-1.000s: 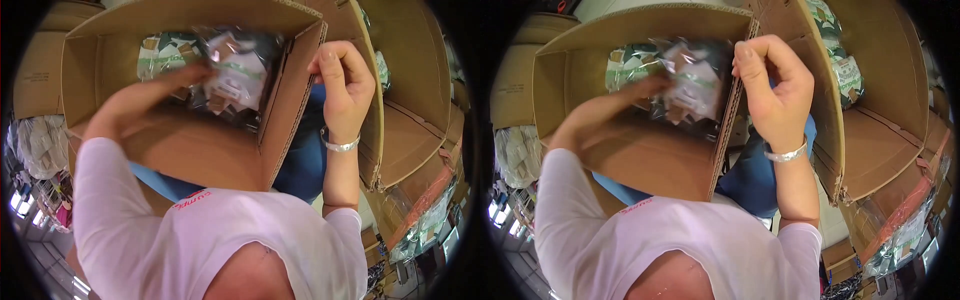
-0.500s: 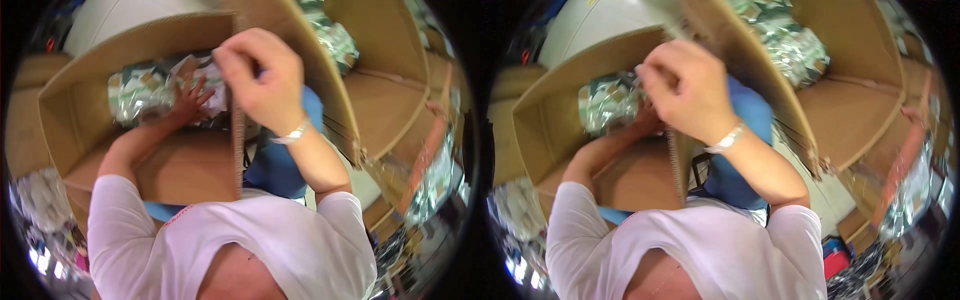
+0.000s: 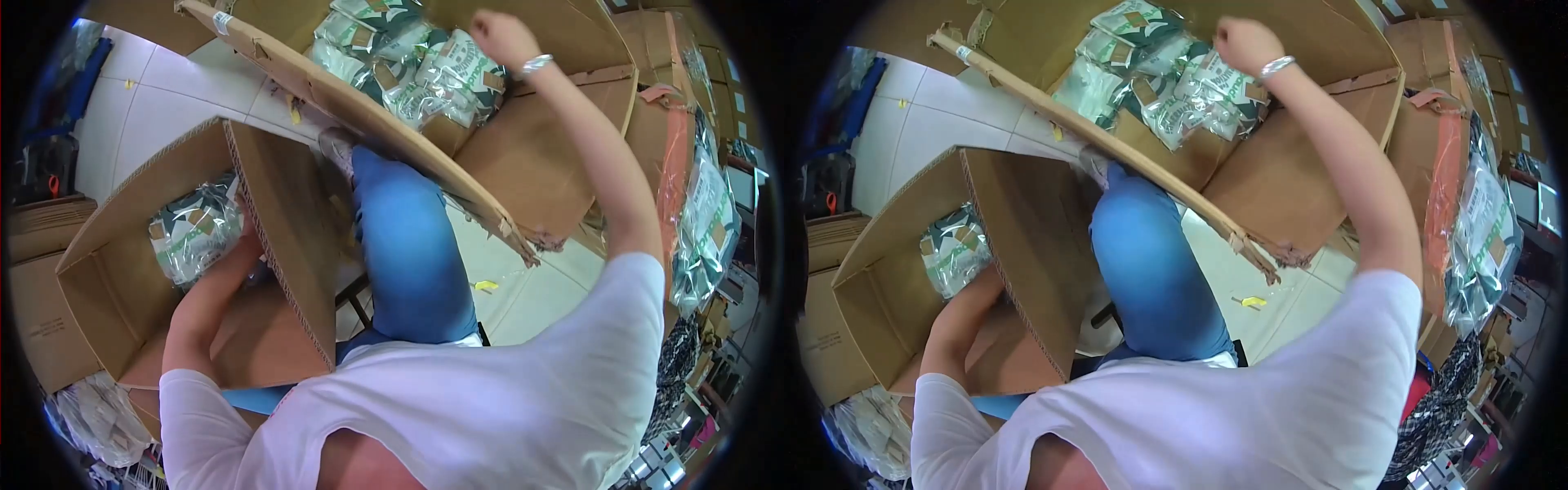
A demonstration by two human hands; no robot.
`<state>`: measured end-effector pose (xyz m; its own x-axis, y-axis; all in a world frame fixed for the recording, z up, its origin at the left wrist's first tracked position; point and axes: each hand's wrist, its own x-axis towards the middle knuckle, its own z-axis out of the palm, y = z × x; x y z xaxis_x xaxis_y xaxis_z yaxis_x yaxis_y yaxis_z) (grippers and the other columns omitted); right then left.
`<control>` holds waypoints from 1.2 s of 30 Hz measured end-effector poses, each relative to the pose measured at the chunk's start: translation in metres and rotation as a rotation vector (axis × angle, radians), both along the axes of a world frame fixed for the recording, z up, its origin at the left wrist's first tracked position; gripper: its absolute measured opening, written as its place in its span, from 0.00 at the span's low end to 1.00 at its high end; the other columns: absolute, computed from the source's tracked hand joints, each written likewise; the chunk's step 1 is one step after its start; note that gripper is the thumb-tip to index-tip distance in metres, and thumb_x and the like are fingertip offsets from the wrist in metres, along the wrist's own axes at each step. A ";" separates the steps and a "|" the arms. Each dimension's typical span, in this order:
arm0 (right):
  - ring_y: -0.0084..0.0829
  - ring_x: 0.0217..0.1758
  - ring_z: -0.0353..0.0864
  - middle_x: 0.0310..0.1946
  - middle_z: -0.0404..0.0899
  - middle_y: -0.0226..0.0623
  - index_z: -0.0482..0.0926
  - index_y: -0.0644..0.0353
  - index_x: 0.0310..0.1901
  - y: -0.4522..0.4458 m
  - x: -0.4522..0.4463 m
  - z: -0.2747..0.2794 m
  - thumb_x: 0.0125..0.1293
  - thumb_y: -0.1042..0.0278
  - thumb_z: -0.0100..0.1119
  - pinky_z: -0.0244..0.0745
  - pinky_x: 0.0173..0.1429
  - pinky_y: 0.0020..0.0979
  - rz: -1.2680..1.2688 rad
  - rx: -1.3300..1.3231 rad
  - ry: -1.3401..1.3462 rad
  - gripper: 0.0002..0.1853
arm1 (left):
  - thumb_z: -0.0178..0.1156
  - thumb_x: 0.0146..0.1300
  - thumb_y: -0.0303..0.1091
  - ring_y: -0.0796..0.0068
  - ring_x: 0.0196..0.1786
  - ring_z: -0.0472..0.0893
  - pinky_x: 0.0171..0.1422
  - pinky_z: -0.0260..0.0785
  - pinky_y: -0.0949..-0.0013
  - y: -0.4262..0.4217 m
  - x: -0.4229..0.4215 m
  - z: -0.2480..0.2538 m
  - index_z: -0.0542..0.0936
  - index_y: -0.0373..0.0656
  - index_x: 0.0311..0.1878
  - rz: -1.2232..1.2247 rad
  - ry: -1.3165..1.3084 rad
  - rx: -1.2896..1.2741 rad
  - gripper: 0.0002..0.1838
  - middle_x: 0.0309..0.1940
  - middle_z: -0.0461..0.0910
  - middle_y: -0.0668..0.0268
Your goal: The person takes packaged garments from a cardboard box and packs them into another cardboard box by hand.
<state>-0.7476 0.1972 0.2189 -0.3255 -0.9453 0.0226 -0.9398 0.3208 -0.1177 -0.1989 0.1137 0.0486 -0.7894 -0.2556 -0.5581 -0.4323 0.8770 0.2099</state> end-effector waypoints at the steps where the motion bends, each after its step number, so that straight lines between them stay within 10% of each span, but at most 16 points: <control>1: 0.51 0.46 0.84 0.43 0.84 0.52 0.78 0.56 0.52 0.002 -0.008 -0.037 0.63 0.59 0.57 0.80 0.51 0.47 -0.069 0.254 0.076 0.18 | 0.58 0.62 0.58 0.43 0.74 0.53 0.67 0.54 0.32 -0.004 0.000 0.004 0.62 0.54 0.73 0.067 -0.014 0.154 0.39 0.73 0.55 0.50; 4: 0.56 0.62 0.75 0.69 0.62 0.52 0.64 0.47 0.70 0.009 0.002 -0.141 0.61 0.58 0.61 0.76 0.61 0.51 -0.166 0.616 0.065 0.34 | 0.58 0.62 0.57 0.45 0.72 0.56 0.66 0.56 0.34 0.000 0.005 0.009 0.64 0.52 0.71 0.117 -0.068 0.296 0.37 0.70 0.58 0.50; 9: 0.66 0.75 0.51 0.78 0.42 0.52 0.58 0.36 0.74 -0.018 0.039 -0.238 0.54 0.43 0.70 0.73 0.59 0.66 -0.317 0.589 0.201 0.46 | 0.59 0.62 0.54 0.47 0.68 0.61 0.63 0.60 0.38 0.011 0.007 0.012 0.67 0.50 0.67 0.173 -0.131 0.251 0.33 0.65 0.63 0.50; 15: 0.70 0.65 0.69 0.76 0.47 0.57 0.54 0.44 0.75 -0.030 0.002 -0.253 0.54 0.41 0.69 0.77 0.61 0.50 -0.551 0.563 0.090 0.50 | 0.59 0.63 0.51 0.50 0.63 0.67 0.61 0.64 0.43 0.014 0.007 0.013 0.71 0.47 0.62 0.207 -0.154 0.235 0.28 0.60 0.68 0.50; 19: 0.49 0.59 0.80 0.61 0.76 0.49 0.79 0.50 0.58 -0.016 -0.037 -0.255 0.56 0.51 0.65 0.80 0.58 0.42 -0.456 0.572 -0.029 0.28 | 0.60 0.63 0.49 0.52 0.60 0.71 0.59 0.67 0.46 0.010 -0.002 0.010 0.73 0.45 0.59 0.227 -0.137 0.232 0.25 0.56 0.72 0.50; 27: 0.47 0.51 0.84 0.47 0.85 0.46 0.85 0.56 0.48 0.004 -0.063 -0.079 0.51 0.47 0.61 0.78 0.56 0.41 -0.315 0.397 -0.150 0.26 | 0.61 0.64 0.45 0.56 0.54 0.79 0.55 0.73 0.52 -0.024 -0.026 0.052 0.78 0.42 0.52 0.296 -0.090 0.201 0.20 0.49 0.79 0.50; 33: 0.48 0.40 0.84 0.35 0.86 0.44 0.86 0.55 0.33 0.030 0.011 0.131 0.49 0.51 0.65 0.78 0.46 0.43 0.022 0.119 -0.206 0.16 | 0.61 0.65 0.42 0.59 0.49 0.85 0.52 0.77 0.56 -0.029 -0.049 0.240 0.82 0.39 0.48 0.654 0.183 -0.035 0.17 0.44 0.84 0.50; 36: 0.47 0.30 0.79 0.28 0.77 0.39 0.79 0.56 0.26 0.058 0.102 0.199 0.42 0.62 0.66 0.74 0.33 0.43 0.374 -0.206 0.158 0.10 | 0.58 0.69 0.35 0.68 0.50 0.83 0.54 0.75 0.68 0.020 -0.055 0.326 0.78 0.37 0.54 0.987 0.761 0.507 0.15 0.46 0.84 0.57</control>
